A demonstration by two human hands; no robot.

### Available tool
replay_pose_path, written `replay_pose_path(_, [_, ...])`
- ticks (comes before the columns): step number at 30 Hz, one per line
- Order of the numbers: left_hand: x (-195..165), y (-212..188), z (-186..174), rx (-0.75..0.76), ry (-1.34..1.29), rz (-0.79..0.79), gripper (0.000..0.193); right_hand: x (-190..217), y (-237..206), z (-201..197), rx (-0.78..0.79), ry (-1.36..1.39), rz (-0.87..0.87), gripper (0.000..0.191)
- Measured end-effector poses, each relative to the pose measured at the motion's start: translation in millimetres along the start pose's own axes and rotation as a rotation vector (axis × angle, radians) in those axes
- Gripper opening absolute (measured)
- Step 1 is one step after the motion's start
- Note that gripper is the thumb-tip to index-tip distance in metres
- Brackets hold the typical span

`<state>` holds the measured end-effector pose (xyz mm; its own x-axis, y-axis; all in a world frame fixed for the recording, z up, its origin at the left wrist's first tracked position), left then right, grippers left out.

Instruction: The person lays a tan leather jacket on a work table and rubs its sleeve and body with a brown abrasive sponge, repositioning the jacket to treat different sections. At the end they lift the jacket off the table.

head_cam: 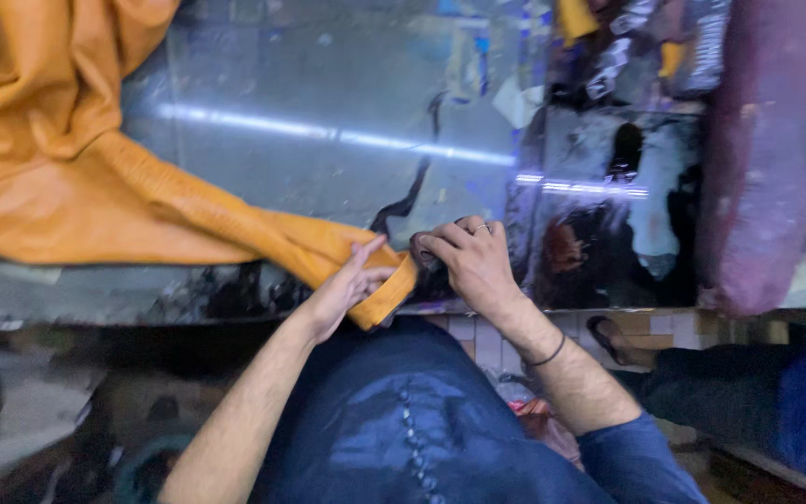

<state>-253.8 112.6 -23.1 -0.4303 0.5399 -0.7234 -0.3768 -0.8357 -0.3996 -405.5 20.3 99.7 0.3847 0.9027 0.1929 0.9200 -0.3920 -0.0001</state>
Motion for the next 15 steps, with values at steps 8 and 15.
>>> replay_pose_path(8, [-15,6,8,-0.092,0.059,-0.107,0.081,-18,-5,-7,-0.032,0.130,0.106,0.036])
replay_pose_path(15, [-69,29,-2,0.155,-0.126,0.460,0.070,-64,-51,75,-0.706,1.751,0.273,0.033])
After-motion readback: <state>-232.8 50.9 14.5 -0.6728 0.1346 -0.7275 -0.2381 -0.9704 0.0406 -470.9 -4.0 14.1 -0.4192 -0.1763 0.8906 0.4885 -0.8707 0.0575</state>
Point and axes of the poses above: each hand's wrist, its own y-axis towards the middle knuckle, its own z-axis out of the palm, x = y × z, the point moved 5 cm from there along y, towards the middle knuckle, and after that the axes turned 12 degrees about x, right-handed, at the moved point
